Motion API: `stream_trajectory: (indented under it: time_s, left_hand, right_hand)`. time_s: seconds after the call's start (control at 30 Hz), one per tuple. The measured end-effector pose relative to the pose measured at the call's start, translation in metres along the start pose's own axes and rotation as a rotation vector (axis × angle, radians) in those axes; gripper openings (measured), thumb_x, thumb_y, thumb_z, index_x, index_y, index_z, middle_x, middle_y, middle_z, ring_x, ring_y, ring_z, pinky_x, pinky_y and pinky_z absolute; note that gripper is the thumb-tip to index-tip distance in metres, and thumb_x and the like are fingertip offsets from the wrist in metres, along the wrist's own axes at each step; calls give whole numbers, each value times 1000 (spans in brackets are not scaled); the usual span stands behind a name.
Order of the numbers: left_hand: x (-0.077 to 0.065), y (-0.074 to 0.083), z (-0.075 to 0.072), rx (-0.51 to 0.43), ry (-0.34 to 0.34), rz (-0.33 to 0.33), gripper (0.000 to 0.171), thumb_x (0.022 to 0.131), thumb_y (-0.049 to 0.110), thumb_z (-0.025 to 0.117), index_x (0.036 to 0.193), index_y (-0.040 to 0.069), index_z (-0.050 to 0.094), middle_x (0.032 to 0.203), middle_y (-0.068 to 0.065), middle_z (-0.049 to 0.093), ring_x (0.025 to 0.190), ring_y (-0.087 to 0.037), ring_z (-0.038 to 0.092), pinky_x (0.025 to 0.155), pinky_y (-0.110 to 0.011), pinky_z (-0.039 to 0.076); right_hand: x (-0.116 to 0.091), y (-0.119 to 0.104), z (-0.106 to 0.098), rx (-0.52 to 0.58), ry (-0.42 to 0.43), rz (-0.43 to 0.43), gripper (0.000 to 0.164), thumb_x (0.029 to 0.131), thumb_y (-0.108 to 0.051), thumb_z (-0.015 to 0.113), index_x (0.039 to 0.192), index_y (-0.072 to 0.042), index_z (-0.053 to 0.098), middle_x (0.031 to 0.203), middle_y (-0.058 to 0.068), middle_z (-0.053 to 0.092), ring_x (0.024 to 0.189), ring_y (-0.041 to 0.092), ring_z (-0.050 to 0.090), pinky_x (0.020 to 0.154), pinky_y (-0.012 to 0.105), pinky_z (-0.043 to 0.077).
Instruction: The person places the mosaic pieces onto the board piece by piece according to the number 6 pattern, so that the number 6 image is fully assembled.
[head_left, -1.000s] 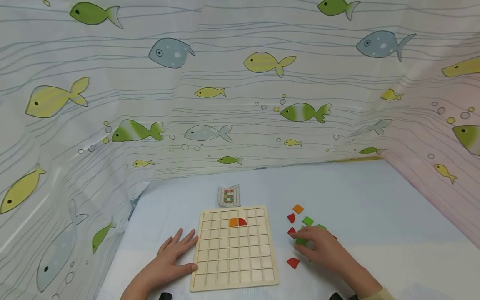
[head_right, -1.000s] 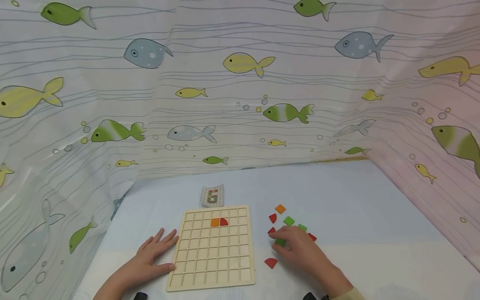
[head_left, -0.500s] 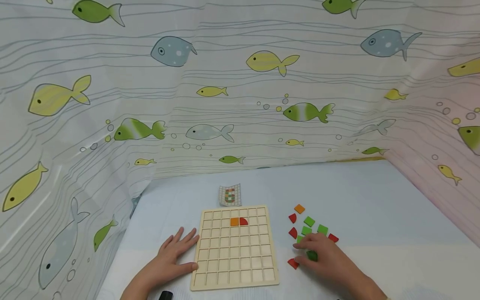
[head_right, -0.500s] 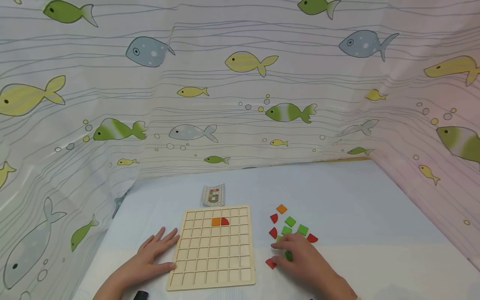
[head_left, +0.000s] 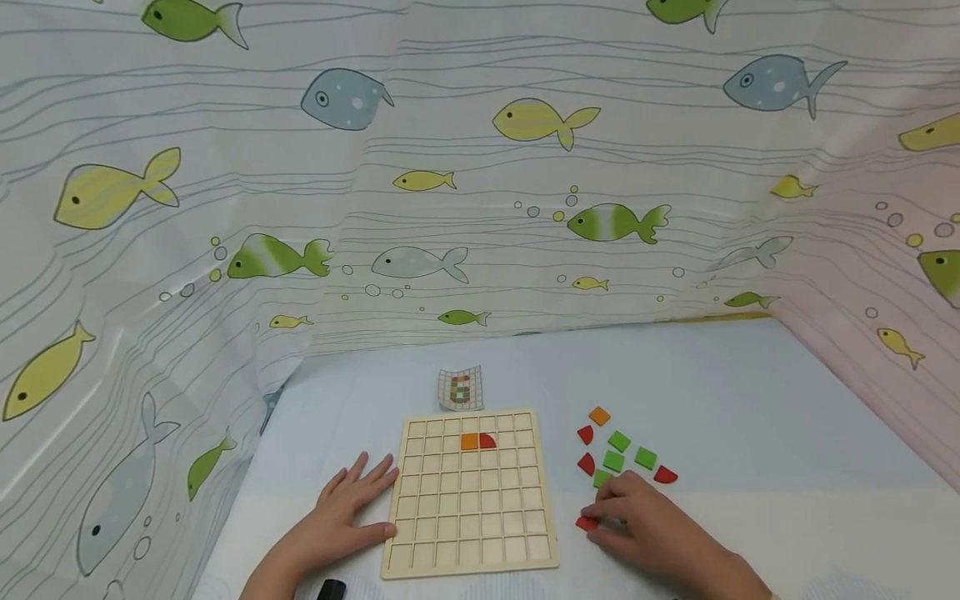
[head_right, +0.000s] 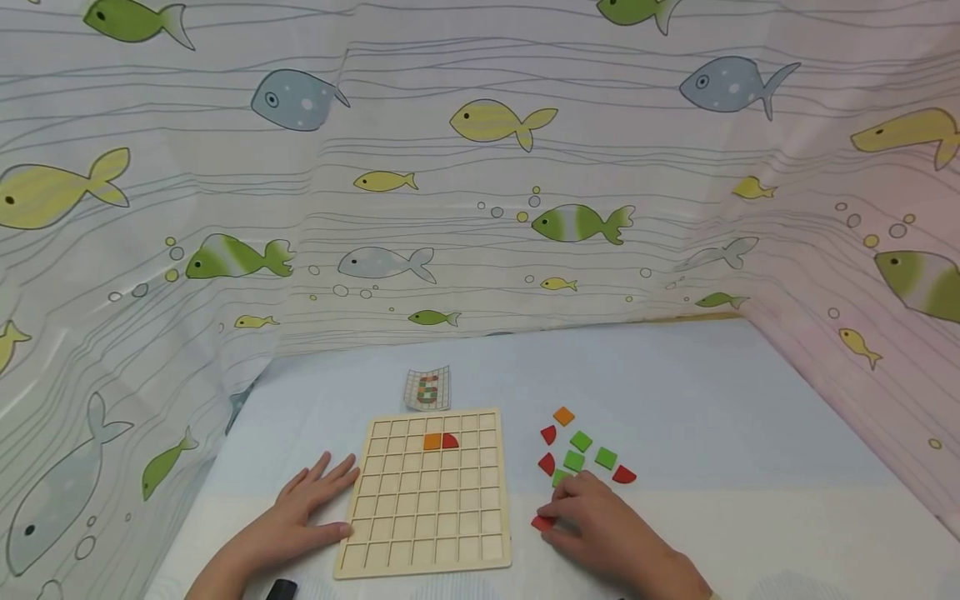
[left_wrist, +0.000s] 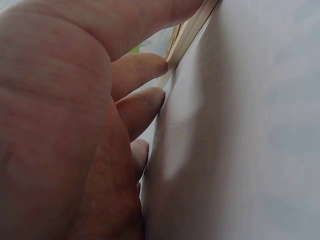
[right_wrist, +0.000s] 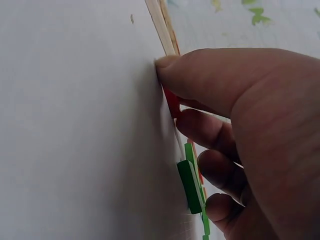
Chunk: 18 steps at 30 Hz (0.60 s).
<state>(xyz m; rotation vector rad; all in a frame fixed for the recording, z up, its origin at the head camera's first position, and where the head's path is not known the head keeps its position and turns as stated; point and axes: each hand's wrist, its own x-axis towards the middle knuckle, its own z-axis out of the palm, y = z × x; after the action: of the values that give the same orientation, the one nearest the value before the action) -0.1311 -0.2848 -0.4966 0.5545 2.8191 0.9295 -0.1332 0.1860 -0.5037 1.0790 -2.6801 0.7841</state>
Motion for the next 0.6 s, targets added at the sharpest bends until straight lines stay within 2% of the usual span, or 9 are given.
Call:
stream_trajectory:
  time_s: [0.2, 0.3, 0.4, 0.6]
  left_hand:
    - [2, 0, 0, 0, -28, -41, 81, 84, 54, 72, 149, 13, 48, 158, -1, 31, 149, -38, 7, 112, -56, 1]
    - [4, 1, 0, 1, -39, -55, 81, 84, 56, 72, 149, 14, 47, 158, -1, 31, 149, -37, 6, 112, -58, 1]
    - [6, 1, 1, 7, -38, -41, 80, 84, 55, 71, 149, 13, 48, 158, -3, 32, 149, -39, 7, 112, -60, 1]
    - [4, 0, 0, 28, -38, -34, 79, 85, 55, 70, 148, 13, 48, 158, -5, 33, 148, -43, 7, 111, -63, 2]
  right_hand:
    - [1, -1, -2, -2, -15, 9, 24, 84, -21, 79, 108, -25, 78, 100, -21, 54, 90, 1, 48, 73, 19, 48]
    - [2, -1, -3, 7, -31, 29, 24, 85, -22, 79, 109, -25, 77, 100, -20, 55, 90, 1, 49, 73, 20, 49]
    - [1, 0, -4, 14, -26, 31, 23, 85, -20, 79, 108, -24, 78, 99, -20, 56, 91, 1, 50, 74, 20, 49]
    - [3, 2, 0, 23, 54, -37, 23, 82, -18, 81, 104, -26, 78, 98, -20, 57, 90, 0, 49, 76, 13, 44]
